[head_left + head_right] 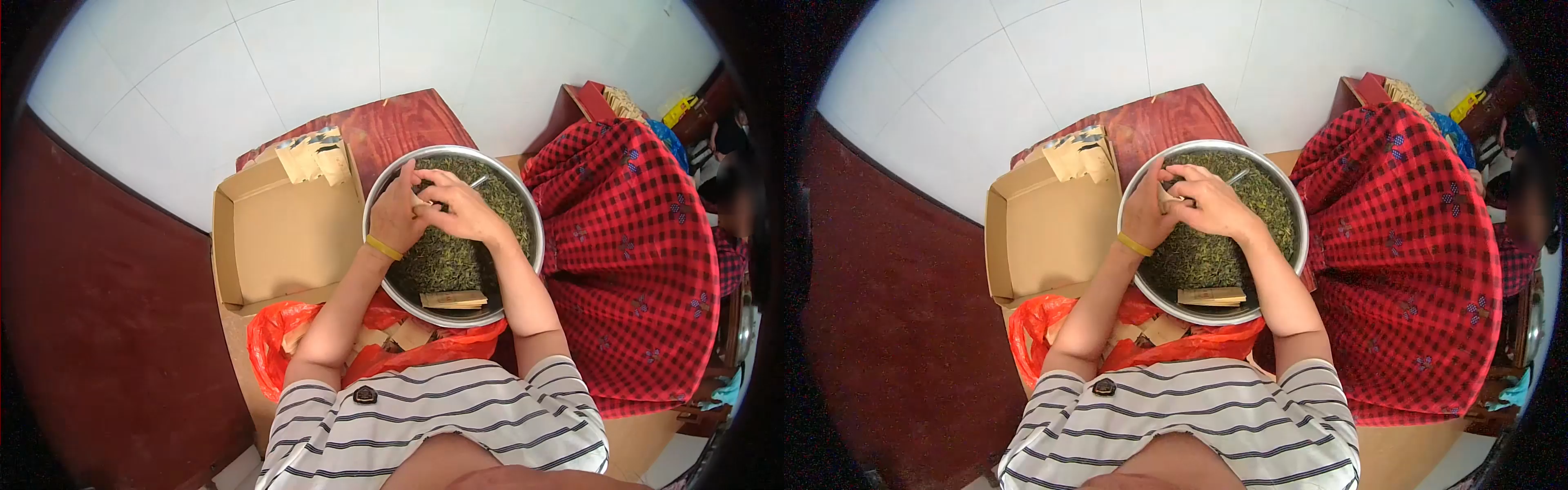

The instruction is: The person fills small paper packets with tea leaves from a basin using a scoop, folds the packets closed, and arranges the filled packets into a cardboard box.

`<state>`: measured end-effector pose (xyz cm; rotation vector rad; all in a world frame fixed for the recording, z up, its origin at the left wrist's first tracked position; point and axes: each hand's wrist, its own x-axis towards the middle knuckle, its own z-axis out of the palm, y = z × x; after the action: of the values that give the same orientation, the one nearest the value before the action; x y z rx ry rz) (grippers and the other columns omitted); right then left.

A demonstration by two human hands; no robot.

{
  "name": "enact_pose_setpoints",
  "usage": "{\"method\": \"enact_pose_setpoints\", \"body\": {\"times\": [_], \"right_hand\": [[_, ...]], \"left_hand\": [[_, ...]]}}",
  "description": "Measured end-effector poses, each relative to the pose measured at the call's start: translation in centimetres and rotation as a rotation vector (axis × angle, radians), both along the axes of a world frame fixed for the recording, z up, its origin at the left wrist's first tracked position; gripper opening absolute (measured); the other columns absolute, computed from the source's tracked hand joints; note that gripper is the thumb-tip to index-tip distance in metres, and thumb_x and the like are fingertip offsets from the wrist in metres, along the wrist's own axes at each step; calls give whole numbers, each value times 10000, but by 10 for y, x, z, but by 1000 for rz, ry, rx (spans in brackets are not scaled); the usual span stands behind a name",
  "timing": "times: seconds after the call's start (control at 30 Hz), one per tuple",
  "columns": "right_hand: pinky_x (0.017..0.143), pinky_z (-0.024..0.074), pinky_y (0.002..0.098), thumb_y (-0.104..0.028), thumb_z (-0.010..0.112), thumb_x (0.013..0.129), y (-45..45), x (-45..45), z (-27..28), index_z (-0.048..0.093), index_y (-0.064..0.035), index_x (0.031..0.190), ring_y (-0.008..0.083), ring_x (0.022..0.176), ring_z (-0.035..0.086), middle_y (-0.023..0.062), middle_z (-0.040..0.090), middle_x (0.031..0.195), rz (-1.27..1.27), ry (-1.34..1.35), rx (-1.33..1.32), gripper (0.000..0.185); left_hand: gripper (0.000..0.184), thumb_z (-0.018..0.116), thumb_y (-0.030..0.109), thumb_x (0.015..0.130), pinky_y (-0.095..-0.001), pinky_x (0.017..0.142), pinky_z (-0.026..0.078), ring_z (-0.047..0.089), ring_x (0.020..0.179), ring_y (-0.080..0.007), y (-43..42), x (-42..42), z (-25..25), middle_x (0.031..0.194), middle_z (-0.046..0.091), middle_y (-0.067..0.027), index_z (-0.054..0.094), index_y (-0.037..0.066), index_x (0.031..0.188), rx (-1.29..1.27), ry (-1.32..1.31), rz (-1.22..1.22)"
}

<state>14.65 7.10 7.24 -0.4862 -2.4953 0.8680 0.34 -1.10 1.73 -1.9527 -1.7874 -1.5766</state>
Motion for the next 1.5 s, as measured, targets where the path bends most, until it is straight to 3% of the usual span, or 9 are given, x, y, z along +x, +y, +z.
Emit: {"method": "enact_pose_setpoints", "body": {"times": [0.17, 0.27, 0.3, 0.4, 0.5, 0.67, 0.87, 0.93, 1.5], "right_hand": [[1014, 402, 403, -161, 617, 868, 6, 4, -5, 659, -7, 902, 335, 1249, 488, 155, 534, 1360, -44, 24, 97, 164], [1038, 380, 394, -128, 629, 869, 11, 15, 7, 657, -3, 922, 332, 1273, 473, 163, 525, 1366, -39, 75, 16, 139], [1048, 370, 391, -118, 631, 871, 15, 18, 11, 658, -2, 928, 329, 1282, 467, 164, 522, 1369, -46, 104, -21, 133], [1063, 350, 409, -166, 643, 903, 19, 21, 13, 664, -10, 970, 314, 1302, 451, 150, 515, 1383, 24, 136, -47, 171], [1053, 356, 428, -220, 637, 931, 15, 20, 17, 666, -20, 1008, 306, 1303, 447, 145, 510, 1387, 81, 142, -76, 216], [1037, 375, 419, -180, 636, 926, 9, 22, 19, 650, -30, 1032, 289, 1290, 460, 152, 498, 1392, 100, 134, -152, 184], [1027, 399, 415, -74, 672, 802, 1, 22, 32, 625, -39, 1052, 356, 1286, 469, 147, 501, 1389, -41, 93, 66, 256], [997, 433, 413, -43, 645, 762, -1, 25, 29, 624, -35, 1051, 367, 1256, 490, 155, 506, 1378, -77, -32, 252, 290], [1000, 434, 400, -15, 635, 732, -16, 14, 32, 629, -16, 1010, 383, 1267, 481, 173, 482, 1407, -21, 20, 201, 278]], "left_hand": [[832, 756, 180, 755, -373, 777, 528, 634, 934, -311, -2, 2, 6, 1079, 606, -163, 306, -21, 1427, -40, -5, -21], [761, 720, 289, 856, -320, 865, 513, 623, 1007, -171, -5, -1, 9, 1153, 613, -108, 324, -11, 1431, -141, -564, -288], [761, 720, 289, 856, -320, 865, 513, 623, 1007, -171, -1, -9, 4, 1153, 613, -108, 324, -11, 1431, -127, -560, -284], [458, 552, 249, 976, -310, 863, 545, 650, 1036, -205, 4, -32, -10, 1232, 614, -119, 456, 49, 1377, -479, -1261, -911], [451, 569, 242, 971, -324, 820, 562, 660, 1009, -202, -4, -31, 5, 1225, 619, -98, 468, 42, 1362, -908, -1063, -969], [384, 616, 215, 946, -285, 702, 555, 675, 879, -175, -9, -33, 4, 1054, 670, -85, 542, 41, 1280, -882, -969, -1036], [248, 621, 107, 905, -292, 682, 538, 683, 815, -191, -7, -12, -6, 943, 689, -83, 603, 69, 1149, -689, -830, -555], [307, 620, 39, 841, -352, 725, 539, 678, 864, -306, -9, -6, -5, 958, 679, -143, 595, 58, 1147, -230, -335, -295], [405, 687, 133, 804, -418, 771, 524, 641, 922, -377, -5, -4, -7, 998, 650, -190, 559, 65, 1182, -222, -312, -200]]}}
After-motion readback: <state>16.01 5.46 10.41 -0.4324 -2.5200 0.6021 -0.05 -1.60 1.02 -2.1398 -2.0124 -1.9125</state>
